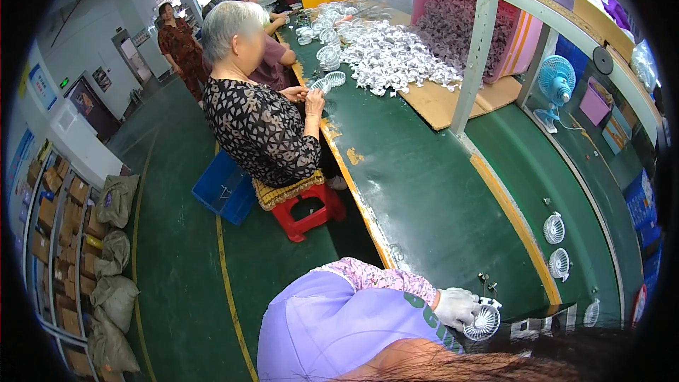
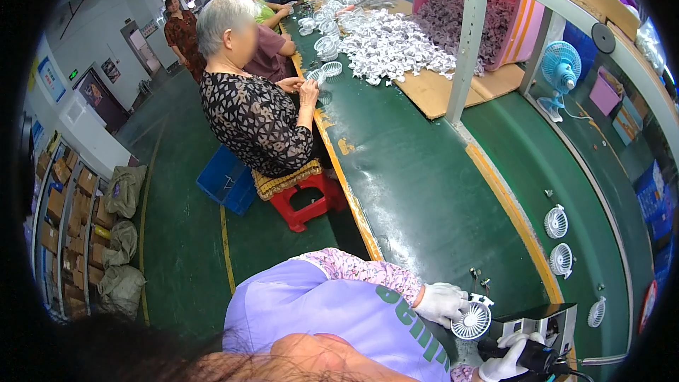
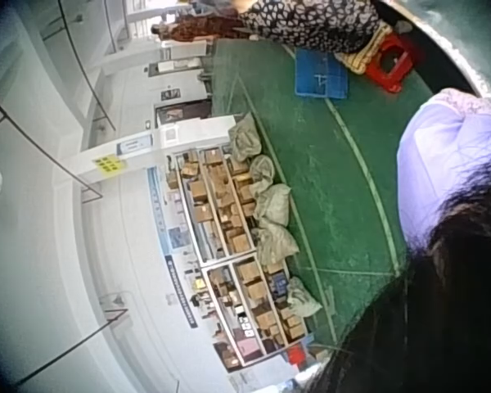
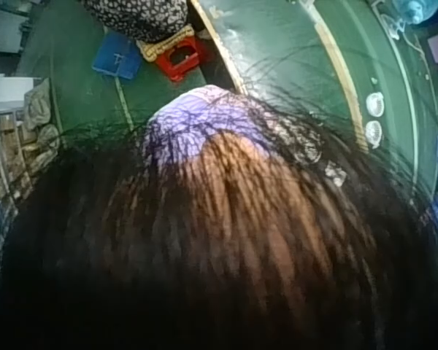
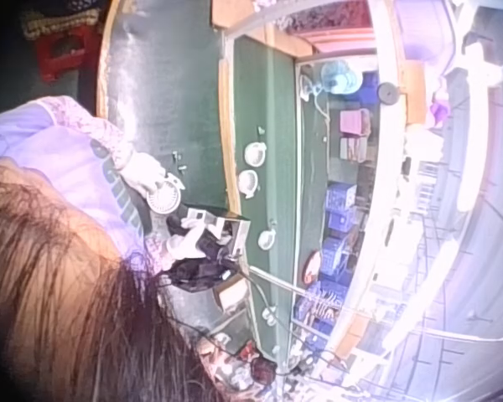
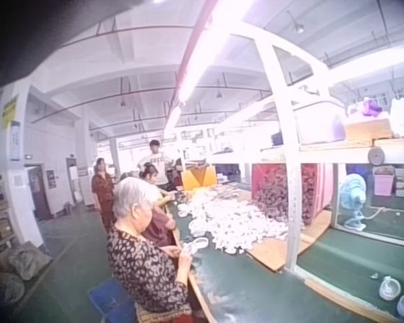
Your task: The person assembles plastic fan-like components by hand, joining small green components and white plastic parts with plastic fan covers using a pneumatic screwdriver.
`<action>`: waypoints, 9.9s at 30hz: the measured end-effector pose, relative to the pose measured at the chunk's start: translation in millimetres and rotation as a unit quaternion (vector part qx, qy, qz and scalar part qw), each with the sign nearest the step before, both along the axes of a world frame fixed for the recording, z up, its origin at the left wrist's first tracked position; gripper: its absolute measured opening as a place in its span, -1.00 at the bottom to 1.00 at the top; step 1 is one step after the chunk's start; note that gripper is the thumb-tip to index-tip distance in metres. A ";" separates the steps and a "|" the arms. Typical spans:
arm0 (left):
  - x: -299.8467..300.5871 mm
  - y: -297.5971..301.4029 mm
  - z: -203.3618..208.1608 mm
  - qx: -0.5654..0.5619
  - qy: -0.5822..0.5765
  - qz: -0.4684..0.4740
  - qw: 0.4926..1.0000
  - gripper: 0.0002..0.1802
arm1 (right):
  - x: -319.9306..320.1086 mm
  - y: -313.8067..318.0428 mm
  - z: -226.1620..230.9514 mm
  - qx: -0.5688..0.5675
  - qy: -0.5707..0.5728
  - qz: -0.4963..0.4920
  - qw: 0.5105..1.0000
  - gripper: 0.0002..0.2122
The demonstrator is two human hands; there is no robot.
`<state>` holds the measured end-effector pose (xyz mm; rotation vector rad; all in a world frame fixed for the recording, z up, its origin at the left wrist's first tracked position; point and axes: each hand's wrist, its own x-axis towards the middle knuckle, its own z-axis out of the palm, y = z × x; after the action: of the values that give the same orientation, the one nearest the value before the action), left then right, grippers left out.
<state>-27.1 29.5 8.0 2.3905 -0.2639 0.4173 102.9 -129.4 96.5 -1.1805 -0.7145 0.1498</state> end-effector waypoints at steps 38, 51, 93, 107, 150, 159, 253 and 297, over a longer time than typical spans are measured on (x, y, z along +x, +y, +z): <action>166.1 66.7 29.6 0.056 0.029 -0.050 0.997 -0.83 | 5.7 -4.8 5.8 -0.029 0.087 -0.207 0.974 -0.80; 191.5 65.3 46.1 -0.119 0.028 -0.026 0.992 -0.69 | -4.3 10.7 24.6 0.141 0.063 -0.089 0.984 -0.65; 27.1 24.0 7.6 0.039 0.038 -0.084 0.995 -0.76 | -5.2 48.6 -28.7 -0.099 0.051 -0.058 0.992 -0.72; 178.6 63.6 19.4 -0.032 -0.036 -0.102 0.994 -0.89 | 18.0 -11.9 47.1 0.123 -0.045 -0.148 0.980 -0.75; 31.0 24.2 7.0 0.018 0.056 -0.062 0.996 -0.81 | -1.6 51.4 -13.0 -0.014 0.118 -0.121 0.986 -0.74; 20.1 17.0 -0.5 -0.016 -0.066 -0.036 0.997 -0.78 | -10.4 45.5 -1.6 0.042 0.068 -0.124 0.989 -0.78; 28.9 14.3 4.8 0.053 -0.009 -0.056 0.997 -0.78 | -9.2 27.7 4.6 0.107 0.111 -0.070 0.986 -0.69; 32.2 22.4 3.3 0.102 0.058 -0.092 0.989 -0.74 | -1.6 47.5 -29.1 0.011 0.137 -0.099 0.986 -0.74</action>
<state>5.1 51.9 11.4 2.5503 -0.4905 0.1702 101.3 -81.9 67.4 -1.1749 -0.3549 0.1332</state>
